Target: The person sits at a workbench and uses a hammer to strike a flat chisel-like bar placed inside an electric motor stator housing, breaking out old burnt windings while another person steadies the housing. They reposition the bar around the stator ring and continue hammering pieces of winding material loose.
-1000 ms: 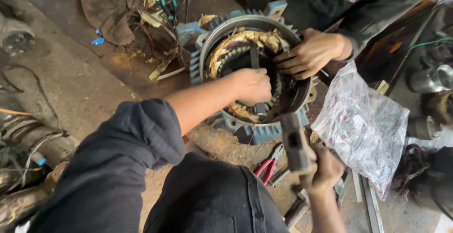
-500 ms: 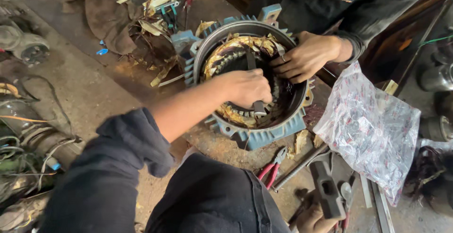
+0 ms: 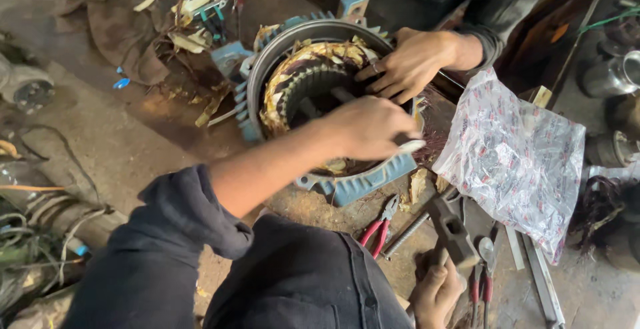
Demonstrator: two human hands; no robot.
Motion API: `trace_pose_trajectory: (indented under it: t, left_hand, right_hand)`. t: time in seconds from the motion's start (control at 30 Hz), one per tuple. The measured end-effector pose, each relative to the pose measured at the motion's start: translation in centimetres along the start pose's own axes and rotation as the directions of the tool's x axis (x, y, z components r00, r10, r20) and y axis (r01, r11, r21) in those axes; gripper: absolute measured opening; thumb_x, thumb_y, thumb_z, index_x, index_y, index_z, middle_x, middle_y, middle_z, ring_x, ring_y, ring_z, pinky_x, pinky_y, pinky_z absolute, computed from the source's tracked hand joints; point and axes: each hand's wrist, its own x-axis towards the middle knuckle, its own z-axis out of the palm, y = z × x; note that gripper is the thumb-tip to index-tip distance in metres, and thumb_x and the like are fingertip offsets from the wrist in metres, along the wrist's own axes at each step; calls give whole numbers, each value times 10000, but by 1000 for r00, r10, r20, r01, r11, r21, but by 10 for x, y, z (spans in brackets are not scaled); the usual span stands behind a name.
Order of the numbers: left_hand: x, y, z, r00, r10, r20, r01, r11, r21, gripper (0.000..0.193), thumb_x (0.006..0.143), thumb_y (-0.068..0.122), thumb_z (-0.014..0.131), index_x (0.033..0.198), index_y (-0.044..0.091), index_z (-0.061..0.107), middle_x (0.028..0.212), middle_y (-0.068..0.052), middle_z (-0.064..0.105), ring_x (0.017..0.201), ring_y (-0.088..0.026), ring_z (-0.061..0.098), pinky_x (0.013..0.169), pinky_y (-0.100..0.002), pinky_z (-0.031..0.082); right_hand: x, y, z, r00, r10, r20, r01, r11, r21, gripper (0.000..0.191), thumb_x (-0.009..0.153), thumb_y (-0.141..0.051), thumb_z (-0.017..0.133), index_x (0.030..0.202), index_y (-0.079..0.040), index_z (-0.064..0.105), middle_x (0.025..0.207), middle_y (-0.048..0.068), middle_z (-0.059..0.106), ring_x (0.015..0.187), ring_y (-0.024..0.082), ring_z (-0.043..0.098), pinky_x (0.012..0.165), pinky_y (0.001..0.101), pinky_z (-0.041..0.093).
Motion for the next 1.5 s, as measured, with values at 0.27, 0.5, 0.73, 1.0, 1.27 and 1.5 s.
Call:
trace_pose_trajectory:
  t: [0.27,0.5,0.73,1.0,1.27,1.5]
  left_hand:
    - [-21,27,-5,982,137,127,-165,956,244,180,783,196,693,619,131,653,614,-50,692,599,-250,697,732,-432,529]
    - [-50,-25,-19,966,50,252,-128,943,306,133,687,149,665,578,100,606,563,-88,611,586,-332,631,747,-434,495]
    - [-52,-44,-3,974,88,209,-154,935,321,95,691,173,683,642,104,638,612,-86,639,676,-347,658,744,-450,474]
    - [-54,-46,-2,987,140,79,-157,946,285,147,708,160,704,624,104,597,619,-73,632,663,-326,654,727,-444,471]
    - [-50,-52,-10,977,182,109,-201,957,209,203,691,142,742,624,99,555,592,-55,583,625,-303,626,687,-444,449]
    - [-47,-50,-17,979,204,30,-205,977,59,112,647,117,669,706,95,575,666,-54,620,654,-282,653,733,-421,485]
  right_hand:
    - [-2,-6,-1,989,-145,32,131,953,273,672,1072,-623,374,857,4,485,689,49,527,552,81,454,512,233,344]
    - [-10,-5,4,999,-38,6,35,963,269,708,1076,-608,385,917,53,584,635,43,500,546,90,431,506,250,307]
    - [8,-8,6,991,-104,79,96,990,99,703,1076,-599,321,895,28,582,600,32,531,512,99,480,479,253,336]
    - [9,-11,19,982,-142,127,144,990,-7,696,1091,-594,276,791,-21,532,563,22,504,497,114,506,482,272,332]
    - [16,-11,27,976,-194,94,167,955,244,642,1072,-606,386,918,2,517,702,41,510,549,98,490,481,247,342]
    - [50,-26,15,906,-381,186,381,924,38,394,1044,-394,597,949,-15,648,735,31,630,616,133,604,547,278,440]
